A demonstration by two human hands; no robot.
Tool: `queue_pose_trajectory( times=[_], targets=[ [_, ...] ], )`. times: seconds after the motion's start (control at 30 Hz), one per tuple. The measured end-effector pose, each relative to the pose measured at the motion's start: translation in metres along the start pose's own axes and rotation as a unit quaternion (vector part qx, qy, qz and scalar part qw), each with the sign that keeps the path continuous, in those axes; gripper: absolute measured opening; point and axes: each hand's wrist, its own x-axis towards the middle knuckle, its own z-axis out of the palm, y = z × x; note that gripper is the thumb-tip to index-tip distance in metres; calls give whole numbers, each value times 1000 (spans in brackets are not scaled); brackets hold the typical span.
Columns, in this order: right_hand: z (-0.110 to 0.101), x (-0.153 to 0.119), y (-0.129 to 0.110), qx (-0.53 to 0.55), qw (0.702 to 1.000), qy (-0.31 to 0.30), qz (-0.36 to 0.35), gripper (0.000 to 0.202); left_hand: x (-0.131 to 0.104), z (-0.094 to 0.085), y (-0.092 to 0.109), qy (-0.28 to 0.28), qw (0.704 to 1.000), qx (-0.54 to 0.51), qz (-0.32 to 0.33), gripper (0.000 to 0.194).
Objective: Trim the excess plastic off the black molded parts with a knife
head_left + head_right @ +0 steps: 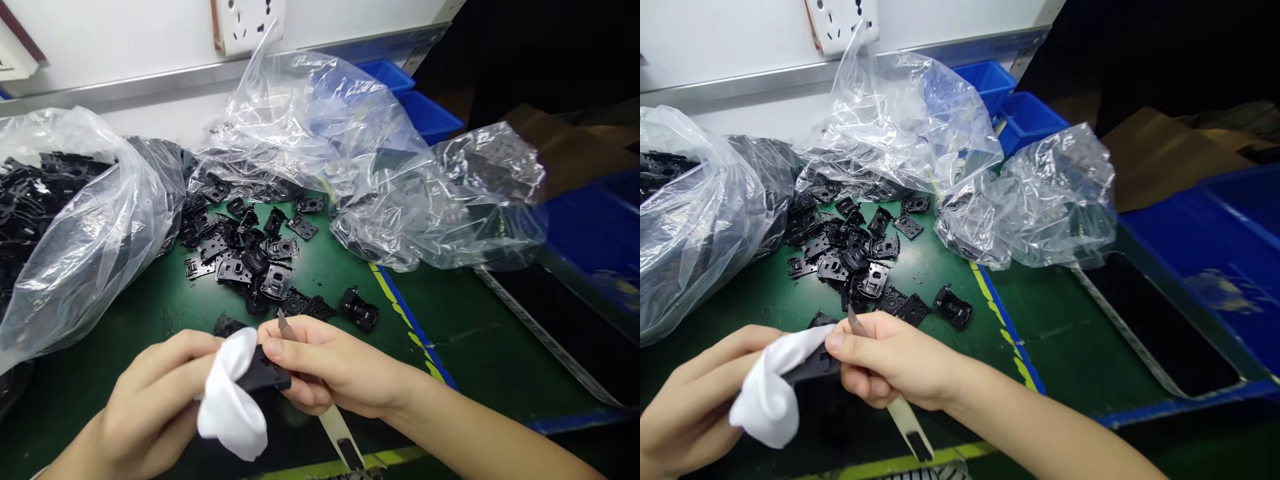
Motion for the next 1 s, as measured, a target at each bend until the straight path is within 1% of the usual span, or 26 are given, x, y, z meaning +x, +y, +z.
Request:
queue_pose_trajectory(
  times=[0.03, 0.07, 0.1, 0.13, 0.17, 0.2, 0.23, 0.27, 0.3, 0.33, 0.4, 0.5, 0.57, 0.7, 0.83, 0.9, 0.93, 1.0],
  targets=[
    [0, 0, 0, -14, 1000, 2, 3, 42, 2, -1, 0, 10, 999, -23, -20, 28],
    [1, -1, 0, -31, 999, 4, 5, 43, 3, -1, 1, 30, 997, -47, -55, 24],
    [1, -1, 0, -50, 999, 9, 6, 44, 4, 0, 1, 58, 989, -75, -111, 18],
    [2, -2, -1, -67, 998, 16, 5, 44, 5, 3, 3, 86, 972, -111, -186, 14],
    [2, -3, -2, -82, 996, 24, 1, 43, 5, 6, 4, 106, 944, -154, -271, 16],
    [3, -4, -4, -97, 995, 34, -6, 41, 5, 9, 5, 125, 905, -202, -354, 23],
    [4, -5, -5, -113, 992, 44, -15, 38, 6, 11, 6, 138, 862, -248, -421, 31],
    [5, -6, -7, -132, 990, 53, -23, 34, 6, 13, 6, 144, 823, -290, -466, 36],
    [6, -7, -8, -152, 986, 60, -31, 30, 8, 14, 7, 145, 795, -324, -492, 39],
    [8, -8, -10, -173, 982, 66, -36, 28, 9, 14, 6, 145, 778, -348, -504, 41],
    [10, -10, -12, -211, 973, 82, -42, 25, 12, 13, 6, 138, 760, -375, -512, 43],
    [11, -11, -13, -253, 960, 109, -46, 24, 15, 11, 5, 125, 746, -396, -520, 46],
    [11, -12, -13, -260, 957, 121, -53, 19, 16, 11, 5, 124, 740, -403, -524, 45],
    [10, -11, -12, -258, 956, 128, -56, 13, 15, 11, 6, 122, 747, -395, -521, 43],
    [12, -11, -12, -270, 952, 133, -52, 16, 11, 10, 7, 138, 756, -374, -519, 45],
    [12, -11, -12, -288, 946, 138, -45, 19, 10, 11, 6, 138, 770, -358, -510, 45],
    [12, -11, -12, -298, 943, 144, -44, 20, 10, 11, 6, 126, 784, -347, -500, 42],
    [11, -11, -11, -314, 937, 150, -43, 21, 12, 11, 5, 71, 819, -326, -467, 37]
  ],
)
